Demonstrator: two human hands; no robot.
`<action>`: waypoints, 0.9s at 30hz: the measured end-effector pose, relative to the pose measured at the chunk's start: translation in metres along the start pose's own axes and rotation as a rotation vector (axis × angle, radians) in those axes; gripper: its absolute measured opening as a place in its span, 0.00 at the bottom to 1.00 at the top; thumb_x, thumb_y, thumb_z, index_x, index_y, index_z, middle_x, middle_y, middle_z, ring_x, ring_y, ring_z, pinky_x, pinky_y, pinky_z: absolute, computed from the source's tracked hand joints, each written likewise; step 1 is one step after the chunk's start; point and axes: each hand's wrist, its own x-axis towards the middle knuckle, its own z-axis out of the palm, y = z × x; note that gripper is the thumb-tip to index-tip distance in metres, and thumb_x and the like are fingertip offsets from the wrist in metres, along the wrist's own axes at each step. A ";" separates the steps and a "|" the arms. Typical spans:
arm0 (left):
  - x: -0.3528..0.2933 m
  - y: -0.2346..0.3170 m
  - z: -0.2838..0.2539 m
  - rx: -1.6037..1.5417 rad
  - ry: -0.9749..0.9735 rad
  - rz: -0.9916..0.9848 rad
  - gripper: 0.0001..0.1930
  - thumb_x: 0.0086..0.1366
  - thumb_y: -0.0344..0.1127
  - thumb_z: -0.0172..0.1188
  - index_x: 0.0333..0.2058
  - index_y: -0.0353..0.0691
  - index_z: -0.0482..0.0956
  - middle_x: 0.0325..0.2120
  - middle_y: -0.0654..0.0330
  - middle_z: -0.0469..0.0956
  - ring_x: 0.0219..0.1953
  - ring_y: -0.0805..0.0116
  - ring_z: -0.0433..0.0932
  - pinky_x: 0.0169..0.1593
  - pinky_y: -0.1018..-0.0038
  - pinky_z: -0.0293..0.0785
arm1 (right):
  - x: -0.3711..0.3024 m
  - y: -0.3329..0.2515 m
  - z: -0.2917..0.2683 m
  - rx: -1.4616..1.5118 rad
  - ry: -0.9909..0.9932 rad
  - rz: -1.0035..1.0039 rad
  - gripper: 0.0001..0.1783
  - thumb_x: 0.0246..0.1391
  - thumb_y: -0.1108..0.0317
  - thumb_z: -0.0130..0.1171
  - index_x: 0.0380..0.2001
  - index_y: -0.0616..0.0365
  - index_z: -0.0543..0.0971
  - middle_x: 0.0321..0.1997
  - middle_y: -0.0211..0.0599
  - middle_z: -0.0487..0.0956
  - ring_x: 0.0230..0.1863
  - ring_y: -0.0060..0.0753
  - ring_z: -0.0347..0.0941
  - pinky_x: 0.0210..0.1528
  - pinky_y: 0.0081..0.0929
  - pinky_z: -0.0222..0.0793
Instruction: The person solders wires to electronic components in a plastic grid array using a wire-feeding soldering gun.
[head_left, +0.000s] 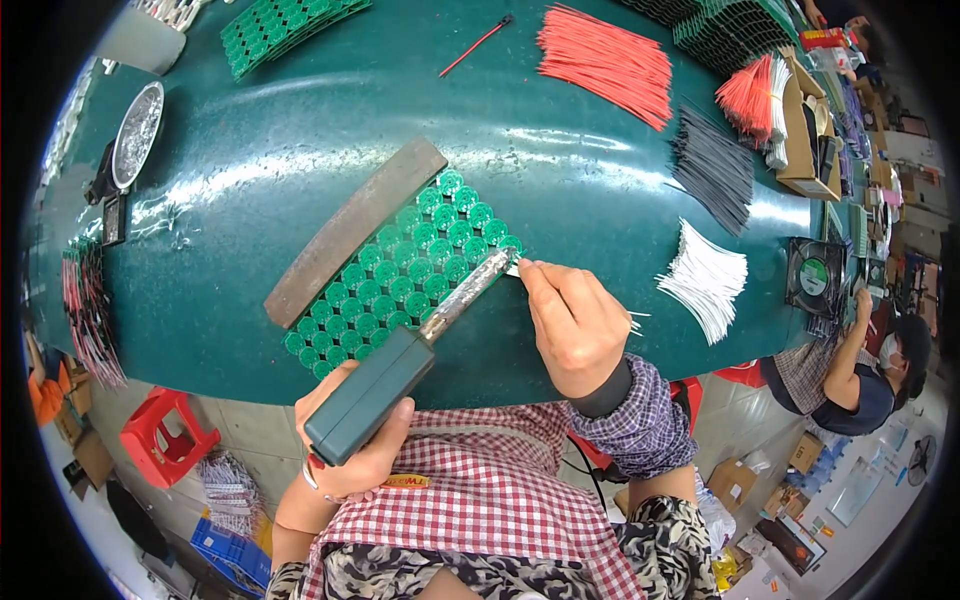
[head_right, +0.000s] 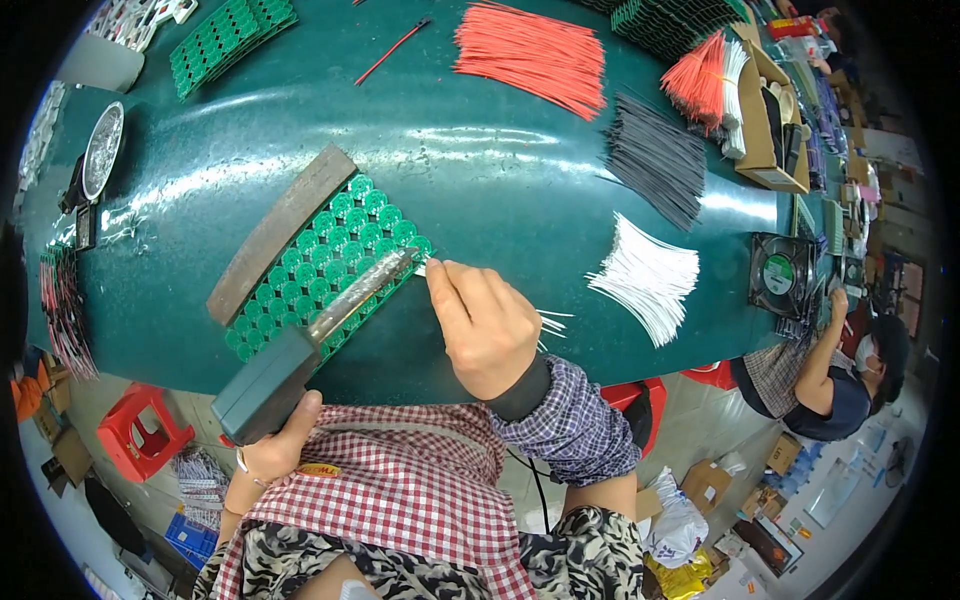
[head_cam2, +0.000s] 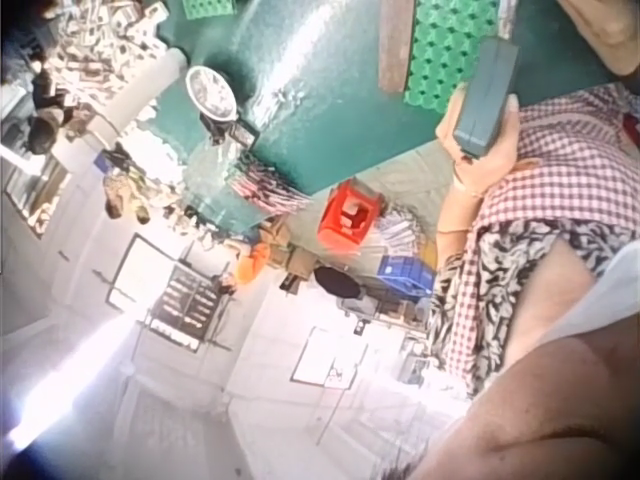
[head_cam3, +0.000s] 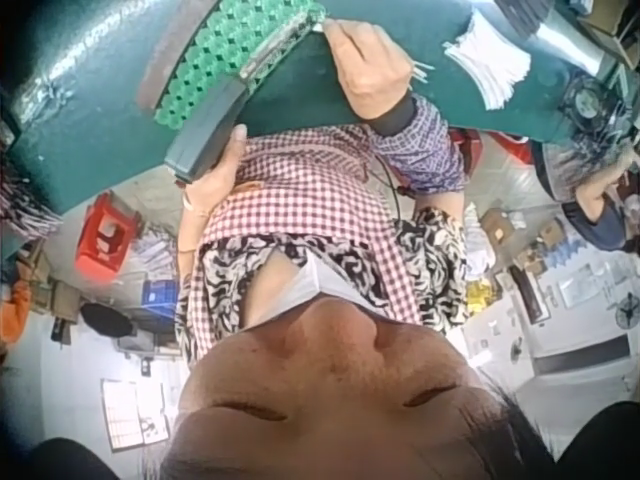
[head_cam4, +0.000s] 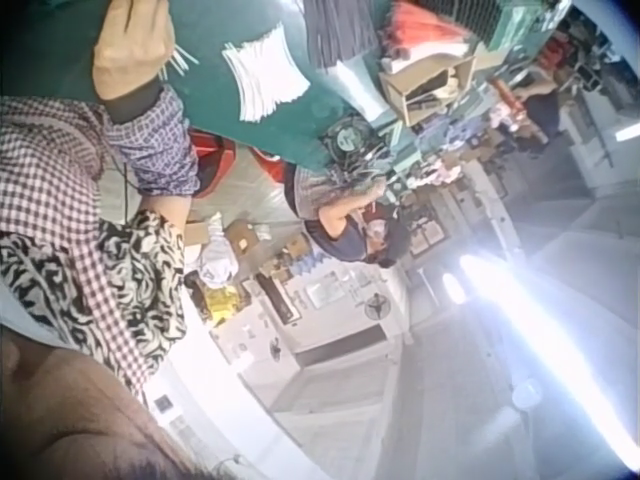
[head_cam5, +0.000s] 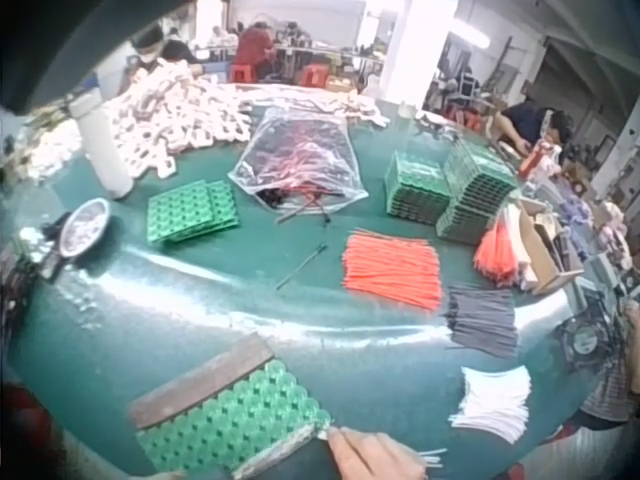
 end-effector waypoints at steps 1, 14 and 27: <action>-0.001 0.000 -0.002 0.001 0.000 0.000 0.12 0.50 0.23 0.69 0.36 0.30 0.84 0.28 0.52 0.80 0.24 0.62 0.79 0.28 0.70 0.75 | 0.000 0.000 0.000 -0.002 0.002 -0.002 0.17 0.40 0.85 0.68 0.38 0.67 0.84 0.33 0.39 0.81 0.30 0.36 0.80 0.30 0.29 0.77; 0.001 0.006 -0.004 -0.021 0.032 -0.041 0.14 0.50 0.25 0.70 0.38 0.29 0.85 0.33 0.48 0.84 0.28 0.58 0.84 0.33 0.70 0.80 | 0.000 -0.001 0.001 0.003 -0.001 0.003 0.17 0.40 0.86 0.68 0.38 0.67 0.84 0.33 0.39 0.81 0.31 0.36 0.80 0.30 0.29 0.77; -0.008 -0.002 -0.005 -0.062 0.069 -0.070 0.16 0.52 0.27 0.70 0.42 0.29 0.84 0.33 0.50 0.84 0.30 0.60 0.84 0.36 0.70 0.80 | -0.003 0.002 0.004 -0.032 0.060 -0.039 0.18 0.40 0.80 0.66 0.40 0.65 0.83 0.35 0.37 0.81 0.33 0.34 0.79 0.31 0.27 0.75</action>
